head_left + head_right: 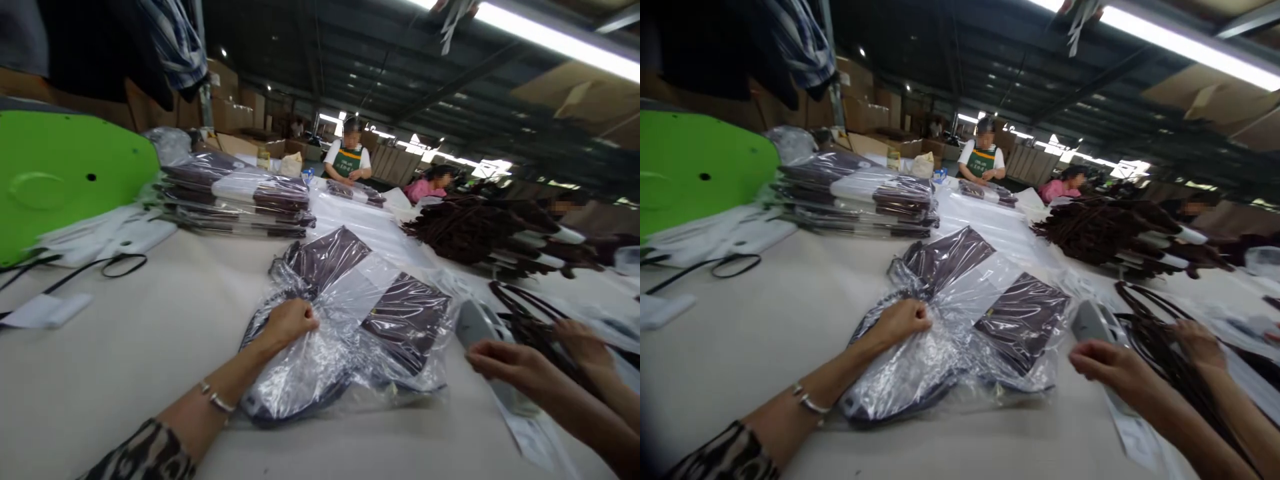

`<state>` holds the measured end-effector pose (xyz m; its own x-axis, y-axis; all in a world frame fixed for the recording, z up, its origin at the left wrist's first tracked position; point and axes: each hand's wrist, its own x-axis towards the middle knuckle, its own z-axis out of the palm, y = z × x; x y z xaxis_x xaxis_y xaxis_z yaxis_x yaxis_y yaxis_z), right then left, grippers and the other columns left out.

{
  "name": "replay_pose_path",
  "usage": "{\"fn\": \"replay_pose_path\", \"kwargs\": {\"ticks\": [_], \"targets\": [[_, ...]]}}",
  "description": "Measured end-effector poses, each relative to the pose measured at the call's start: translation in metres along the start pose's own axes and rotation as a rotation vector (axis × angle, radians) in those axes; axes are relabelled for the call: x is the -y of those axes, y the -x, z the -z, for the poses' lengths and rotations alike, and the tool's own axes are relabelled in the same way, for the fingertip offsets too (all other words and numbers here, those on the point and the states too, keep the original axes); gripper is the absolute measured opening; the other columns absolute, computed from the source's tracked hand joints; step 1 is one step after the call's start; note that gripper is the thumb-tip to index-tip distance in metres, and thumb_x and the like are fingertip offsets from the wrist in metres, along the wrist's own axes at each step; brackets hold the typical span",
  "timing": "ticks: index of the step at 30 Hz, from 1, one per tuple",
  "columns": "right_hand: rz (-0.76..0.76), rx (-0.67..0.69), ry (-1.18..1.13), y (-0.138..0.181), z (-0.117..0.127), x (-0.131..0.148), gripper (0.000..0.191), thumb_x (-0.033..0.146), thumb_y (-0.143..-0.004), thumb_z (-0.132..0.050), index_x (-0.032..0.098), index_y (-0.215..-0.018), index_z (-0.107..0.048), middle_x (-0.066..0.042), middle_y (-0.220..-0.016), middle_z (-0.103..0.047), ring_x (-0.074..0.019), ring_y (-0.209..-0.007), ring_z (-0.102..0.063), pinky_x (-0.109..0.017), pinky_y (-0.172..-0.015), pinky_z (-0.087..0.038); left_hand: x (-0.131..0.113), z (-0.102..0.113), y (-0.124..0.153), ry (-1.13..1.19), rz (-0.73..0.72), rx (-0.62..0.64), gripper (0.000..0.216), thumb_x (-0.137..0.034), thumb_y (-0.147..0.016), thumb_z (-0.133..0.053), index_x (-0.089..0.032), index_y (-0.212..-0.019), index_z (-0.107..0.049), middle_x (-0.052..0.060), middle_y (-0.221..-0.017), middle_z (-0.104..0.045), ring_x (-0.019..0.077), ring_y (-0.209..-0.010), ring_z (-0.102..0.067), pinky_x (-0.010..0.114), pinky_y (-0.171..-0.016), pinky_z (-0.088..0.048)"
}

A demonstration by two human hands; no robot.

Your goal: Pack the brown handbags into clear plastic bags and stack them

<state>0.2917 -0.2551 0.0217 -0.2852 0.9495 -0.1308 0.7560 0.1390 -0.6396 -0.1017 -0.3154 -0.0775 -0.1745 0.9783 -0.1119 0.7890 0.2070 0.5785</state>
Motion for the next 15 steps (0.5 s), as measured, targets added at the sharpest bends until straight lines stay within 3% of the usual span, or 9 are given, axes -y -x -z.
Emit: {"fn": "replay_pose_path", "kwargs": {"ticks": [4,7,11,15], "targets": [[0.258,0.45,-0.007,-0.027,-0.074,0.108,0.024,0.042,-0.076,-0.068,0.018,-0.076,-0.072,-0.002,-0.073,-0.067,-0.0144,-0.067,-0.055,-0.025,-0.062,-0.043,0.001,-0.003,0.001,-0.015,0.005,-0.004,0.013,-0.032,-0.071,-0.062,-0.023,-0.074,-0.072,0.001,-0.075,-0.073,0.0193,-0.074,-0.066,0.025,-0.061,-0.037],[0.405,0.573,0.132,-0.062,-0.125,0.169,0.024,0.04,-0.075,-0.067,0.016,-0.079,-0.072,0.001,-0.07,-0.065,-0.0114,-0.065,-0.053,-0.021,-0.058,-0.038,0.001,-0.003,0.002,-0.01,-0.007,-0.016,0.013,-0.033,-0.071,-0.064,-0.023,-0.074,-0.072,0.001,-0.076,-0.073,0.02,-0.075,-0.067,0.026,-0.063,-0.04],[0.429,0.499,0.565,-0.12,-0.168,0.187,0.018,0.035,-0.07,-0.072,0.018,-0.076,-0.074,0.002,-0.064,-0.064,-0.0114,-0.062,-0.054,-0.021,-0.053,-0.033,0.0,0.0,0.004,-0.002,0.001,-0.022,0.013,-0.032,-0.072,-0.065,-0.023,-0.075,-0.073,0.003,-0.079,-0.074,0.0215,-0.08,-0.068,0.027,-0.066,-0.043],[0.383,0.482,0.726,-0.153,-0.185,0.185,0.018,0.034,-0.06,-0.08,0.019,-0.068,-0.074,-0.001,-0.061,-0.064,-0.0157,-0.06,-0.058,-0.023,-0.052,-0.035,0.0,-0.002,0.004,-0.006,0.014,-0.034,0.015,-0.029,-0.074,-0.061,-0.024,-0.078,-0.074,0.004,-0.083,-0.076,0.0236,-0.085,-0.07,0.029,-0.069,-0.045]]}}
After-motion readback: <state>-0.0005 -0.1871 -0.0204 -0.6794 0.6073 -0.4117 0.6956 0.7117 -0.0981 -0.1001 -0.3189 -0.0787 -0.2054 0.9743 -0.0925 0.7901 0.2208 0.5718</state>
